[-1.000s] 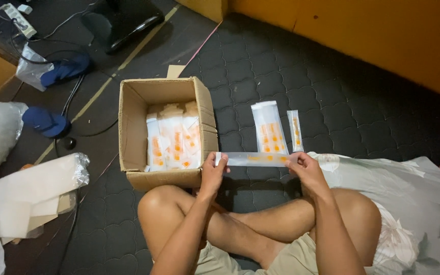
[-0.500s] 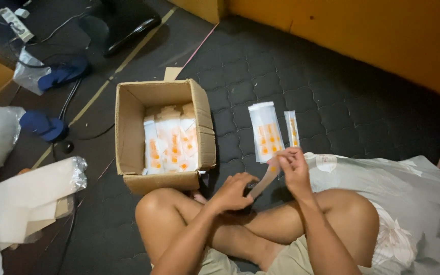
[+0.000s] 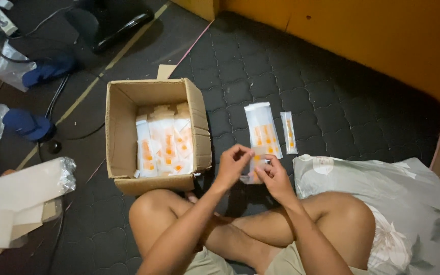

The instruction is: The person sits on the floor and repeatedly takes small, transparent packets containing orange items from a cardboard box. They hold each packet up to inspect it, then place it on the floor next to other similar packets.

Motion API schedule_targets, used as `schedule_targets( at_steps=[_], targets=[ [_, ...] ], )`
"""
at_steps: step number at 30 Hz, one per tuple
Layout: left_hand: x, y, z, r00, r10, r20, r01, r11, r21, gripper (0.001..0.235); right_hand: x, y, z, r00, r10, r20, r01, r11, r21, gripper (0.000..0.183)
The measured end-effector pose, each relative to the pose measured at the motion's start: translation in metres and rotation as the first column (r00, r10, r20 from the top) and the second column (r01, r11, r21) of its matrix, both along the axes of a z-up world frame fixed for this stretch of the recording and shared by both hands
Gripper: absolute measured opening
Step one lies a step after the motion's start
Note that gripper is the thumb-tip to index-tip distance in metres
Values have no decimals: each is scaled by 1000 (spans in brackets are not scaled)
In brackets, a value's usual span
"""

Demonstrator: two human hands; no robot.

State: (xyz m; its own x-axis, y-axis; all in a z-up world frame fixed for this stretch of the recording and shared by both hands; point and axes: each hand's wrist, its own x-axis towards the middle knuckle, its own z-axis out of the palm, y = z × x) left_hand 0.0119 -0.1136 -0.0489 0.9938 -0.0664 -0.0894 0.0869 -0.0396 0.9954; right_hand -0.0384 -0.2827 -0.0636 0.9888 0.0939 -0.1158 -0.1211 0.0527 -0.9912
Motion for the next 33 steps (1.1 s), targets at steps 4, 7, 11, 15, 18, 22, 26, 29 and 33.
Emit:
schedule_targets(
  at_steps=[4, 7, 11, 15, 18, 22, 26, 29, 33],
  targets=[
    [20, 9, 23, 999, 53, 11, -53, 999, -4, 8, -9, 8, -4, 998, 44, -39, -43, 999, 15, 30],
    [38, 11, 16, 997, 74, 29, -74, 997, 6, 10, -15, 8, -22, 993, 61, -106, -58, 998, 32, 32],
    [56, 17, 7, 990, 133, -44, -134, 991, -12, 10, -28, 7, -29, 976, 71, -205, -77, 997, -19, 37],
    [58, 22, 4, 976, 206, -69, -209, 977, -43, 11, -36, 6, -6, 971, 104, -214, -132, 983, -124, 30],
    [56, 23, 5, 970, 214, -116, -222, 973, -63, 9, -37, 8, 0, 970, 116, -213, -145, 982, -124, 28],
    [55, 25, 10, 968, 217, -125, -227, 971, -70, 9, -36, 10, -2, 972, 121, -200, -148, 981, -122, 27],
    [55, 24, 15, 969, 212, -125, -221, 973, -69, 11, -37, 12, 4, 971, 132, -201, -152, 984, -88, 27],
    [54, 25, 14, 971, 204, -123, -213, 975, -68, 11, -37, 12, 4, 969, 138, -207, -158, 984, -87, 28],
    [55, 25, 10, 973, 198, -122, -208, 976, -69, 11, -37, 11, -2, 967, 145, -212, -162, 984, -68, 28]
  ],
)
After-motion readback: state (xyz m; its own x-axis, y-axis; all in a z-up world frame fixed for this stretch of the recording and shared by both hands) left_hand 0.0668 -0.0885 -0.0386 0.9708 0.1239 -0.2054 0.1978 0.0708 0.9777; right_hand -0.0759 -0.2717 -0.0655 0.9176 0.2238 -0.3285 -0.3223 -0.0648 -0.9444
